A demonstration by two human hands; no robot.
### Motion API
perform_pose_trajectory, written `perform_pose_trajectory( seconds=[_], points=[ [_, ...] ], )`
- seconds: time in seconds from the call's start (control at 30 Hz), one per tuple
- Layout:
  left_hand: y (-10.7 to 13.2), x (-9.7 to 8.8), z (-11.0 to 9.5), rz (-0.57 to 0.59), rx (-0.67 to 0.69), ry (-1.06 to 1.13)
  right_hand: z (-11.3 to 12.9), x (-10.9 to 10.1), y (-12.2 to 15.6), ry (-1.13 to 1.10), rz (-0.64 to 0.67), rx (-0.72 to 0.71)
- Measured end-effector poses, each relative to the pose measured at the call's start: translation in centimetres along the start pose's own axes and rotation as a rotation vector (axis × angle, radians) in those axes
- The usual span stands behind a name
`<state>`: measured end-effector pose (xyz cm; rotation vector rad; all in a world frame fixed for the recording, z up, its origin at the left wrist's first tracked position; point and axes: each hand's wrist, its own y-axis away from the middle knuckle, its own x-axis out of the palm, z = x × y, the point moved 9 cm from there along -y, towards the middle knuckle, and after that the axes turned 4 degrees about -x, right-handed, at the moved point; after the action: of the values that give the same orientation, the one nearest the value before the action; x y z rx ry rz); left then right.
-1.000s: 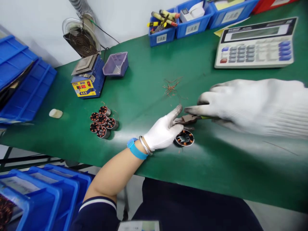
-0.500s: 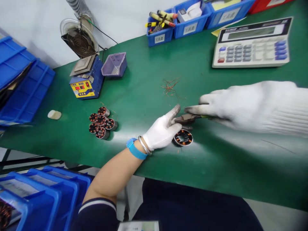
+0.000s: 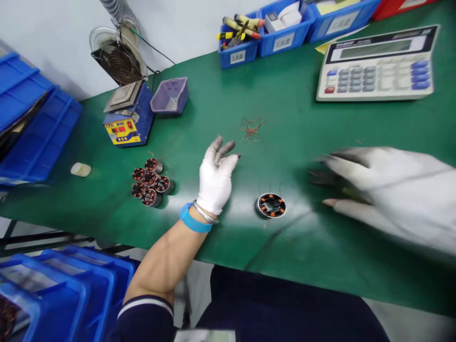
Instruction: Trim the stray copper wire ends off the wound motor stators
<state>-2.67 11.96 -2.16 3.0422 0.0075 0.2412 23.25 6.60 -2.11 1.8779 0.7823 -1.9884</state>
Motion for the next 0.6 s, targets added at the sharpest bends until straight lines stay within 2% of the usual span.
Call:
perform_pose_trajectory(
  seconds=[0.1,0.13,0.2,0.27,0.33,0.37,0.43,0.5,0.6],
  points=[
    [-0.4,-1.2,-0.7,-0.072,0.073,-0.058,7.7,-3.1,-2.2,-0.113,-0.248,-0.296],
    [-0.5,-1.4,-0.8,-0.084,0.09,-0.077,9.7,-3.0,-3.0,-0.107,-0.227,-0.337],
    [-0.5,-1.7,-0.9,-0.1,0.111,-0.106,12.3,-3.0,-4.1,-0.104,-0.255,-0.345],
    [-0.4,-1.9,-1.1,-0.118,0.124,-0.131,13.0,-3.0,-4.5,-0.117,-0.303,-0.33],
    [-0.2,-2.2,-1.4,-0.146,0.145,-0.166,11.5,-3.3,-3.9,-0.108,-0.359,-0.28],
    [-0.2,-2.3,-1.7,-0.165,0.17,-0.171,9.9,-3.6,-3.3,-0.077,-0.378,-0.228],
    [0.0,-2.5,-2.0,-0.177,0.204,-0.162,5.2,-4.2,-1.1,0.072,-0.371,-0.053],
    [0.1,-2.3,-2.0,-0.167,0.218,-0.158,-0.6,-4.9,2.2,0.288,-0.297,0.19],
    [0.6,-1.7,-2.2,-0.153,0.229,-0.186,-7.1,-6.1,7.9,0.399,-0.225,0.368]
  ],
)
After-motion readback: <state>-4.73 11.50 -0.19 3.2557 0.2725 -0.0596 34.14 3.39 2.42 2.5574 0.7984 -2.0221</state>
